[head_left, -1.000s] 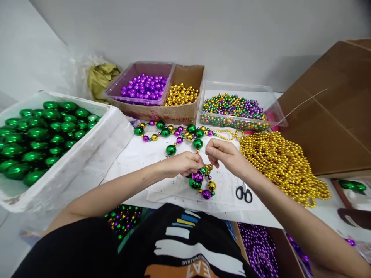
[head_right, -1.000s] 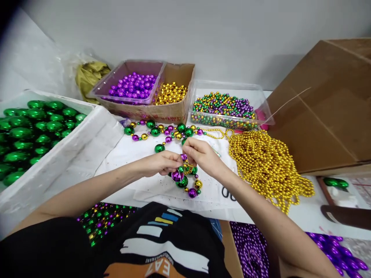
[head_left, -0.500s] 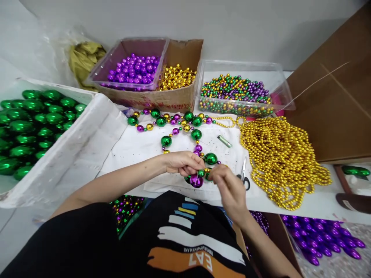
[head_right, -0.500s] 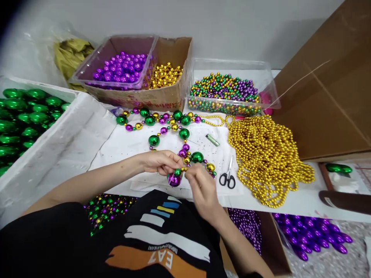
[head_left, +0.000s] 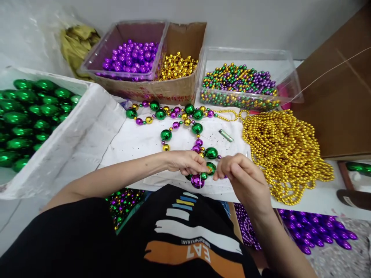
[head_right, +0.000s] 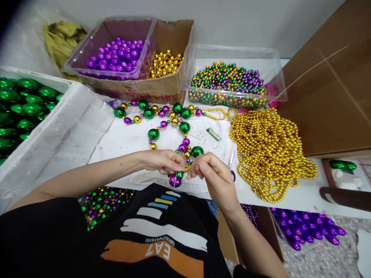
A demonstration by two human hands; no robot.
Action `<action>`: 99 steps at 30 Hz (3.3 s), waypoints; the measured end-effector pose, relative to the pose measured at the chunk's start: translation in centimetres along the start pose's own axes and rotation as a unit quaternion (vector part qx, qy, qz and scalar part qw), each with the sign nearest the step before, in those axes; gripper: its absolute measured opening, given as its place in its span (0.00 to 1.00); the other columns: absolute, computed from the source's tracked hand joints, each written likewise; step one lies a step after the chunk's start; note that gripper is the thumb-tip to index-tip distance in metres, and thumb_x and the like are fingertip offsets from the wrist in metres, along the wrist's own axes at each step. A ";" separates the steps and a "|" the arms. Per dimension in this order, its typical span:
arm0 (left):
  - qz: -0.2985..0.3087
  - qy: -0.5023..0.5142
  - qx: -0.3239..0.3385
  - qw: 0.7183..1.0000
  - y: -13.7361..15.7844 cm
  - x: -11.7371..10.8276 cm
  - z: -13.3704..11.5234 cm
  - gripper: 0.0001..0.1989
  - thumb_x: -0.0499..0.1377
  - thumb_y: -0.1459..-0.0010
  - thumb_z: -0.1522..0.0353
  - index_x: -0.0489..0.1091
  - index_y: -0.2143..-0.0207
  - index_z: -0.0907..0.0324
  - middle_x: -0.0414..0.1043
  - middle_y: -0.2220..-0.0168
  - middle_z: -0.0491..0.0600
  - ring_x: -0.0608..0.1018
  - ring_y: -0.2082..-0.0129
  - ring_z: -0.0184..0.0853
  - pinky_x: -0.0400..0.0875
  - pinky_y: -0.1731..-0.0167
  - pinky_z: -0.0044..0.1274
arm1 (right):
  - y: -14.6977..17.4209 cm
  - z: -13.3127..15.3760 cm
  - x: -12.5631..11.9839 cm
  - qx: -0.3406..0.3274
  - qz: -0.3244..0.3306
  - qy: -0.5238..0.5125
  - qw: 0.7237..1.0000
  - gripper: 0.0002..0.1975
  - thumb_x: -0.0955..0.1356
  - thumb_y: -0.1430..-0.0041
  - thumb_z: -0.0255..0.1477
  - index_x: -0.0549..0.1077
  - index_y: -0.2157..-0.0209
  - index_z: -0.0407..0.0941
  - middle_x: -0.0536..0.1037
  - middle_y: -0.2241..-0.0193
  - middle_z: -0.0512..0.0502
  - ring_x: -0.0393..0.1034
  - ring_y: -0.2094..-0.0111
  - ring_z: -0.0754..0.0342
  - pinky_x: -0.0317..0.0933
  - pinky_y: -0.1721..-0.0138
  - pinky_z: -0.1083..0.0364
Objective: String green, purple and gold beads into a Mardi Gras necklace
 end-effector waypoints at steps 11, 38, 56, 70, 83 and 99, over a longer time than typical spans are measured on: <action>0.005 0.152 0.014 0.988 -0.8 0.0 1.9 0.16 0.67 0.50 0.65 0.62 0.75 0.61 0.46 0.84 0.36 0.44 0.85 0.20 0.36 0.86 0.13 | 5.0 -3.6 -0.5 -0.054 0.039 0.134 0.989 0.10 0.61 0.31 0.31 0.68 0.68 0.46 0.69 0.72 0.46 0.66 0.67 0.49 0.61 0.63 0.48; -0.200 -0.539 0.163 0.802 4.5 0.2 -1.3 0.07 0.56 0.45 0.74 0.65 0.76 0.59 0.58 0.80 0.42 0.59 0.79 0.28 0.52 0.75 0.22 | 2.8 -3.2 0.0 -0.129 -0.002 0.310 0.942 0.09 0.62 0.33 0.25 0.73 0.60 0.48 0.74 0.56 0.41 0.69 0.52 0.46 0.63 0.52 0.45; -0.383 -0.725 0.342 0.460 5.1 -3.9 11.2 0.10 0.51 0.34 0.74 0.64 0.70 0.59 0.69 0.76 0.45 0.71 0.74 0.31 0.61 0.74 0.24 | -1.3 -13.1 3.5 0.055 0.091 0.412 0.905 0.11 0.65 0.37 0.30 0.72 0.74 0.44 0.71 0.76 0.48 0.64 0.72 0.54 0.58 0.67 0.54; -0.526 -0.557 0.359 0.533 3.9 -3.7 12.9 0.07 0.52 0.34 0.71 0.68 0.66 0.59 0.71 0.74 0.47 0.72 0.72 0.33 0.65 0.68 0.25 | -3.7 -16.6 4.6 0.243 -0.029 -0.229 0.942 0.14 0.73 0.43 0.39 0.69 0.72 0.46 0.68 0.76 0.51 0.61 0.75 0.58 0.56 0.77 0.60; -0.388 -0.178 0.132 0.895 8.7 -3.7 15.5 0.11 0.57 0.39 0.64 0.73 0.71 0.61 0.71 0.72 0.45 0.71 0.70 0.31 0.63 0.67 0.23 | -2.7 -17.9 4.6 0.254 -0.051 -0.178 0.949 0.14 0.73 0.44 0.37 0.69 0.75 0.44 0.69 0.79 0.52 0.62 0.78 0.59 0.58 0.76 0.60; -0.379 0.258 0.354 0.815 3.2 -4.2 15.8 0.19 0.65 0.46 0.57 0.61 0.75 0.60 0.53 0.81 0.39 0.54 0.81 0.23 0.54 0.79 0.20 | -0.7 -19.6 4.6 0.265 -0.072 -0.165 0.947 0.14 0.72 0.46 0.35 0.66 0.77 0.45 0.63 0.81 0.53 0.57 0.79 0.59 0.54 0.79 0.60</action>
Point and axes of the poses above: each hand's wrist, its own y-axis away from the middle knuckle, its own x-axis out of the palm, z = x × y, the point moved 3 cm from there along -y, towards the middle knuckle
